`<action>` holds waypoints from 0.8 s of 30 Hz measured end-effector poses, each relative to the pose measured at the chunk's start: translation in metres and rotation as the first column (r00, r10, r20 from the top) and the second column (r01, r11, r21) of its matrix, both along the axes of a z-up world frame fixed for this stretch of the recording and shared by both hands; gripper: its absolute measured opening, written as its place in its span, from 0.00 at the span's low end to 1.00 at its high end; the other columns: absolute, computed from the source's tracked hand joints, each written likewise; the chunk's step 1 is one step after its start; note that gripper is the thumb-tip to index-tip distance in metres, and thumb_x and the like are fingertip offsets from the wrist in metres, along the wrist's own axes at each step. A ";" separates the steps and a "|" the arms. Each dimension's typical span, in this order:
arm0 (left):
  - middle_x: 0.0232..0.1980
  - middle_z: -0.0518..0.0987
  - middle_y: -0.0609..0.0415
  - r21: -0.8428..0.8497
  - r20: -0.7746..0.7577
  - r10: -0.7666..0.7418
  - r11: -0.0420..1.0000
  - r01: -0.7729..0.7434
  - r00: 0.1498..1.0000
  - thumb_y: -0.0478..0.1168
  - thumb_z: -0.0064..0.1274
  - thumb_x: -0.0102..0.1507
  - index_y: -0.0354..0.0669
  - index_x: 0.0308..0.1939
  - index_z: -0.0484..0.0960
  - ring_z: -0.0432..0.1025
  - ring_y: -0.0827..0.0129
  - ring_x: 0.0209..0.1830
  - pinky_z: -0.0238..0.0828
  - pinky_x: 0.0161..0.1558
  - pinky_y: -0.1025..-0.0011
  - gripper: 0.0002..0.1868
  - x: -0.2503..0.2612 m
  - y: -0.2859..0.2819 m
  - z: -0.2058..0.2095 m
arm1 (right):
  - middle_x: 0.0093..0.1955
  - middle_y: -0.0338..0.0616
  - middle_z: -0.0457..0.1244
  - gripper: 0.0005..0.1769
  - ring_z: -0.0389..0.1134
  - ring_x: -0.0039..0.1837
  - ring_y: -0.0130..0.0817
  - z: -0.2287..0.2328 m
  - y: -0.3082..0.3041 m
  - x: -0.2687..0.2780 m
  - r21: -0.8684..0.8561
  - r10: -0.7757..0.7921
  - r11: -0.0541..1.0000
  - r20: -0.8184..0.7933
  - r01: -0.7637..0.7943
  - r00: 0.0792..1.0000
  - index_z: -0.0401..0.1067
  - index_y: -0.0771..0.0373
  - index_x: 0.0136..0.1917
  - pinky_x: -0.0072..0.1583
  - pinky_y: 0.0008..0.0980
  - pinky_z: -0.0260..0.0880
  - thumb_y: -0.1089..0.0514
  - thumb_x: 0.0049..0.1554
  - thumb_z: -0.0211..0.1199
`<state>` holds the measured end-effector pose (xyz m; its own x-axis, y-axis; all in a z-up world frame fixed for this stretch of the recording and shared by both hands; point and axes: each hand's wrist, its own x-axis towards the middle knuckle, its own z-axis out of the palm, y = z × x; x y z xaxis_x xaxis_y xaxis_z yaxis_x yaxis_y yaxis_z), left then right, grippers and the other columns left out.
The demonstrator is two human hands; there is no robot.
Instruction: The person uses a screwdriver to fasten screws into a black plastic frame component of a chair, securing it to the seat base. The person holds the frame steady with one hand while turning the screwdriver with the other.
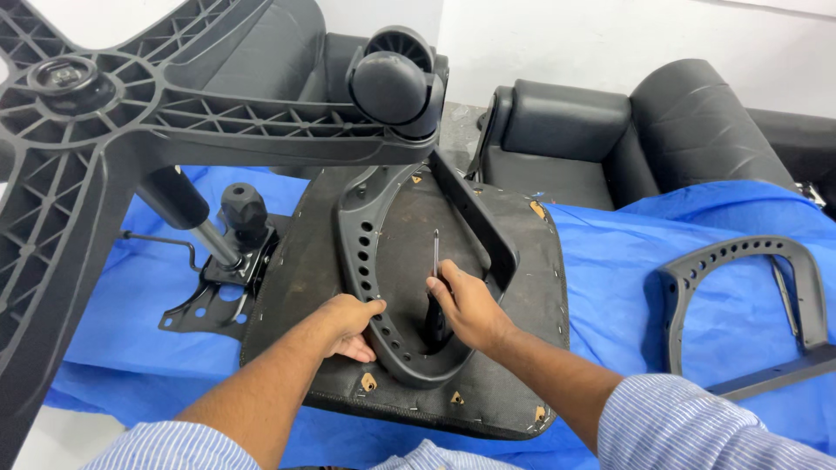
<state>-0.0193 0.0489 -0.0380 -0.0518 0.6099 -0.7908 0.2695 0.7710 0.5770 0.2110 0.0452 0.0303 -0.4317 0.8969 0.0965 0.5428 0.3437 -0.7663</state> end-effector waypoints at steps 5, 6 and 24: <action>0.52 0.81 0.22 -0.026 0.106 0.056 0.998 -0.053 0.993 0.55 0.47 0.69 0.24 0.65 0.70 0.83 0.43 0.40 0.85 0.38 0.59 0.35 0.022 -0.009 -0.002 | 0.41 0.51 0.66 0.11 0.69 0.45 0.43 0.009 -0.004 0.002 0.031 -0.030 0.999 -0.065 0.032 0.997 0.66 0.65 0.52 0.50 0.40 0.67 0.53 0.66 0.52; 0.51 0.82 0.24 -0.016 0.110 0.059 0.998 -0.057 0.992 0.56 0.47 0.69 0.24 0.65 0.71 0.84 0.44 0.40 0.86 0.38 0.60 0.35 0.026 -0.013 -0.003 | 0.40 0.51 0.65 0.11 0.68 0.44 0.41 0.011 -0.004 0.003 0.023 -0.042 0.999 -0.065 0.044 0.997 0.66 0.65 0.52 0.50 0.40 0.67 0.54 0.66 0.52; 0.46 0.83 0.39 0.309 -0.491 0.094 0.948 0.072 0.866 0.61 0.65 0.57 0.30 0.57 0.69 0.82 0.54 0.40 0.82 0.40 0.62 0.42 0.040 -0.037 0.048 | 0.55 0.48 0.68 0.19 0.74 0.59 0.38 0.001 0.000 0.007 -0.220 -0.155 0.965 -0.032 0.144 0.987 0.60 0.58 0.62 0.62 0.37 0.72 0.57 0.59 0.58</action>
<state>0.0206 0.0117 0.0097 -0.3925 0.8128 -0.4305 0.5743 0.5821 0.5756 0.2179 0.0449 0.0315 -0.2910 0.9526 -0.0890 0.5356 0.0852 -0.8402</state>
